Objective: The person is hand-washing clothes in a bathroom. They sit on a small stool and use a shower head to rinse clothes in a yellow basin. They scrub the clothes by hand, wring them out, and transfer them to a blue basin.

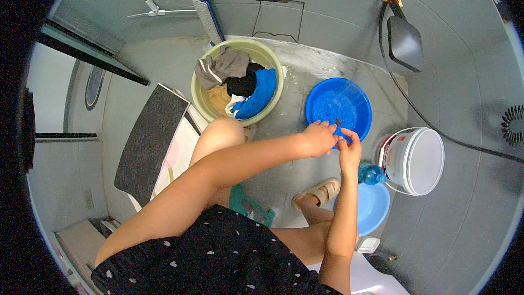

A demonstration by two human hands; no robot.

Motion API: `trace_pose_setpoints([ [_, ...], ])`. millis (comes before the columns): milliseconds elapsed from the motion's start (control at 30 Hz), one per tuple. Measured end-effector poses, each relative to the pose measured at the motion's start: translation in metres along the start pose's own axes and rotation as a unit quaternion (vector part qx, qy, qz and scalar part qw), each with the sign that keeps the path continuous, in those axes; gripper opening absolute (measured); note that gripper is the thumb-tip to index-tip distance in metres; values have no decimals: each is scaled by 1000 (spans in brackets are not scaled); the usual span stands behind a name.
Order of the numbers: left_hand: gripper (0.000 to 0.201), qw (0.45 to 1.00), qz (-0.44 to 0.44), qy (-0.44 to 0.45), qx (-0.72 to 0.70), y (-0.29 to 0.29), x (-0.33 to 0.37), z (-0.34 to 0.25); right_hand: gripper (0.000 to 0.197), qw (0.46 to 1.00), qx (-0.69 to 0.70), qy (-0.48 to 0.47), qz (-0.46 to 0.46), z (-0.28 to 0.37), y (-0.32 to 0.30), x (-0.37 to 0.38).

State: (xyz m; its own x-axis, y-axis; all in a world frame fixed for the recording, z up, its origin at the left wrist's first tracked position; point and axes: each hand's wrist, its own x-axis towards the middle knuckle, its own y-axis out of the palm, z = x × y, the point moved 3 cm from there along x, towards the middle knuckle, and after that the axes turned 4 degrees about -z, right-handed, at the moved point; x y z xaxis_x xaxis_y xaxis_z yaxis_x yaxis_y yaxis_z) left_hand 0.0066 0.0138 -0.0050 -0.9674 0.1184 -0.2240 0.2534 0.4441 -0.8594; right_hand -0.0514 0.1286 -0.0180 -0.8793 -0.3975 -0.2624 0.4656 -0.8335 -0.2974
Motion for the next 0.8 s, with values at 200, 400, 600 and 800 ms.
trace_pose_setpoints([
  [200, 43, 1000, 1, 3, 5, 1, -5, 1, 24, 999, -20, -17, -18, 8, -1, 3],
  [400, 43, 1000, -18, 23, 6, -2, -7, 0, 25, 1000, -13, -5, -6, 13, 2, 2],
  [600, 41, 1000, 3, 19, 13, -3, -9, -2, 22, 998, -2, -29, -48, 19, -2, 3],
  [800, 43, 999, -16, 38, 27, 1, -11, -2, 21, 997, 8, -39, -61, 13, -8, 6],
])
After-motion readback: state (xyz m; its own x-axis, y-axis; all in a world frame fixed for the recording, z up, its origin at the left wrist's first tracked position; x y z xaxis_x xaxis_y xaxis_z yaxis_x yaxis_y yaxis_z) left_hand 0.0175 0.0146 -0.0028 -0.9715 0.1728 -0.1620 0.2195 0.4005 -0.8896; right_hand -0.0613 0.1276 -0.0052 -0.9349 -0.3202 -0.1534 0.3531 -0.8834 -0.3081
